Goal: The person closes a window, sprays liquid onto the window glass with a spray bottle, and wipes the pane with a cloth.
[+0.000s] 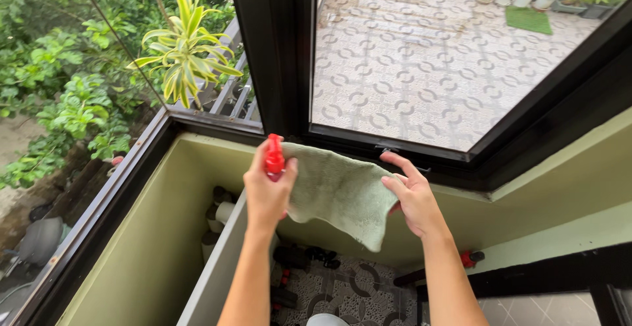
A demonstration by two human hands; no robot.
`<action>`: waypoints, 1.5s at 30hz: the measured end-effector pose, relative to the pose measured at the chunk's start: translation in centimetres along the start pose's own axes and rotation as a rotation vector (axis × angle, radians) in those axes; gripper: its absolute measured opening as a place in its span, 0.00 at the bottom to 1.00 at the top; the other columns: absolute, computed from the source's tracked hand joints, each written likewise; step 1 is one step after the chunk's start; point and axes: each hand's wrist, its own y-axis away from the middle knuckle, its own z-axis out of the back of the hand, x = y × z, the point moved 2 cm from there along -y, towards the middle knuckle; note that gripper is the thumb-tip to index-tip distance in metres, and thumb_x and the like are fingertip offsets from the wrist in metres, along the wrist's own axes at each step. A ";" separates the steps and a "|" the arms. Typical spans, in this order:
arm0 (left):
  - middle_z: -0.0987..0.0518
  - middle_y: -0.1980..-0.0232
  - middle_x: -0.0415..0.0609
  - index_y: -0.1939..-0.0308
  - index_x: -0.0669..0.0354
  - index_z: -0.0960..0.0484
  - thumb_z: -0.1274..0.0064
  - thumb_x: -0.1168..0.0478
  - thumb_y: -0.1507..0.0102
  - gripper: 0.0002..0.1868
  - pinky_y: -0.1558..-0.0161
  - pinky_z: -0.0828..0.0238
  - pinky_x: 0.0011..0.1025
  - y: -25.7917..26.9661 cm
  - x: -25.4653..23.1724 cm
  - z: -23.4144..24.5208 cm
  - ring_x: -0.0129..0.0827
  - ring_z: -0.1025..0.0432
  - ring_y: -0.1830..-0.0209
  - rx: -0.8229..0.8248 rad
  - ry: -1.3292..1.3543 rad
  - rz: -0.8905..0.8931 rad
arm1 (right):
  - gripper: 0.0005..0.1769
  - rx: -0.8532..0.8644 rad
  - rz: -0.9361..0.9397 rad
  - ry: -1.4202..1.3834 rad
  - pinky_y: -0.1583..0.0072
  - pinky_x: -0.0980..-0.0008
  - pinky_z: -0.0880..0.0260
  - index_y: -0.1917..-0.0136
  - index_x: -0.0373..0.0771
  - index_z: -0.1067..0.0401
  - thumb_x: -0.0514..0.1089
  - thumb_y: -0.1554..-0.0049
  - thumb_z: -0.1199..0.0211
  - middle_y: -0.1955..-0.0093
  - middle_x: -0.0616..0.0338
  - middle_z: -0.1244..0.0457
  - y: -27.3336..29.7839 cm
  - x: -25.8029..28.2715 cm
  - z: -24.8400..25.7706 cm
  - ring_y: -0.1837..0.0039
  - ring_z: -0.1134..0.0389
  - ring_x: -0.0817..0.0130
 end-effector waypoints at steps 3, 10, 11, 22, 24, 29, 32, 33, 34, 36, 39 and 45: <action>0.24 0.71 0.40 0.43 0.62 0.23 0.41 0.65 0.42 0.23 0.72 0.36 0.23 1.2 0.7 -1.3 0.20 0.36 0.76 0.017 -0.007 0.072 | 0.15 0.092 0.015 -0.097 0.65 0.69 0.29 0.43 0.32 0.25 0.40 0.42 0.41 0.52 0.57 0.34 0.1 1.0 -1.9 0.58 0.33 0.75; 0.18 0.58 0.43 0.43 0.64 0.24 0.42 0.68 0.43 0.23 0.54 0.28 0.22 2.4 1.4 -3.0 0.19 0.26 0.58 0.217 0.138 -0.037 | 0.12 0.319 0.145 0.397 0.57 0.69 0.30 0.48 0.42 0.22 0.42 0.46 0.38 0.58 0.57 0.32 2.2 5.2 -7.0 0.59 0.31 0.66; 0.18 0.58 0.43 0.43 0.64 0.24 0.42 0.68 0.43 0.23 0.54 0.28 0.22 2.4 1.5 -3.0 0.19 0.26 0.58 0.219 0.138 -0.036 | 0.11 0.220 0.283 0.619 0.56 0.65 0.34 0.50 0.40 0.20 0.44 0.46 0.32 0.60 0.51 0.34 2.3 5.7 -7.3 0.60 0.37 0.59; 0.21 0.62 0.43 0.40 0.61 0.25 0.45 0.67 0.40 0.23 0.58 0.28 0.24 1.9 2.1 -2.7 0.22 0.26 0.62 0.411 0.594 0.364 | 0.14 0.259 0.562 0.635 0.49 0.65 0.35 0.62 0.34 0.29 0.47 0.48 0.32 0.54 0.59 0.34 1.0 6.2 -7.1 0.52 0.35 0.65; 0.21 0.62 0.41 0.40 0.61 0.25 0.44 0.68 0.41 0.24 0.60 0.31 0.22 1.6 1.5 -2.6 0.20 0.28 0.63 0.471 0.523 0.355 | 0.15 0.196 0.495 0.663 0.52 0.66 0.36 0.62 0.34 0.29 0.49 0.48 0.31 0.62 0.58 0.36 0.6 5.8 -6.9 0.57 0.36 0.66; 0.25 0.64 0.37 0.41 0.60 0.24 0.43 0.70 0.43 0.25 0.65 0.37 0.19 1.2 0.8 -2.8 0.16 0.34 0.67 0.540 0.342 0.234 | 0.21 0.186 0.489 0.529 0.58 0.74 0.39 0.55 0.34 0.33 0.49 0.51 0.26 0.64 0.65 0.39 -0.1 5.7 -5.5 0.61 0.42 0.77; 0.26 0.63 0.36 0.40 0.60 0.24 0.44 0.71 0.43 0.26 0.63 0.37 0.18 0.6 0.8 -2.9 0.15 0.34 0.66 0.453 0.362 0.126 | 0.25 0.380 0.222 0.523 0.60 0.75 0.41 0.45 0.38 0.29 0.46 0.54 0.27 0.63 0.69 0.38 -0.5 5.5 -3.1 0.61 0.42 0.79; 0.26 0.65 0.36 0.41 0.59 0.24 0.44 0.71 0.44 0.26 0.66 0.39 0.18 0.3 1.0 -2.6 0.16 0.36 0.69 0.410 0.327 0.154 | 0.25 0.377 0.223 0.524 0.60 0.75 0.41 0.45 0.38 0.29 0.46 0.54 0.27 0.63 0.69 0.38 -0.5 5.4 -2.3 0.61 0.42 0.79; 0.26 0.66 0.36 0.41 0.59 0.23 0.44 0.71 0.45 0.27 0.69 0.41 0.19 0.0 1.1 -2.6 0.16 0.37 0.72 0.367 0.292 0.179 | 0.22 0.420 0.193 0.437 0.56 0.76 0.37 0.46 0.35 0.27 0.45 0.52 0.27 0.61 0.68 0.36 -0.4 5.1 -1.8 0.59 0.39 0.79; 0.25 0.66 0.35 0.41 0.59 0.23 0.45 0.71 0.45 0.26 0.68 0.40 0.18 -0.3 1.1 -3.0 0.16 0.37 0.71 0.336 0.281 0.197 | 0.20 0.458 0.165 0.350 0.53 0.78 0.34 0.47 0.32 0.25 0.44 0.49 0.27 0.60 0.68 0.34 -0.3 4.6 -1.3 0.56 0.36 0.80; 0.25 0.67 0.35 0.42 0.59 0.23 0.45 0.71 0.44 0.25 0.67 0.39 0.18 -0.5 0.9 -3.4 0.15 0.36 0.71 0.329 0.314 0.222 | 0.36 0.518 0.256 -0.002 0.51 0.77 0.31 0.29 0.50 0.40 0.42 0.48 0.31 0.56 0.69 0.37 0.4 4.6 -0.8 0.55 0.36 0.82; 0.26 0.68 0.36 0.41 0.60 0.23 0.46 0.72 0.44 0.25 0.68 0.41 0.18 -0.7 0.1 -4.0 0.15 0.37 0.72 0.443 0.316 0.209 | 0.18 0.430 0.076 0.564 0.56 0.73 0.37 0.43 0.40 0.27 0.35 0.49 0.40 0.62 0.59 0.40 0.8 4.6 0.2 0.59 0.40 0.74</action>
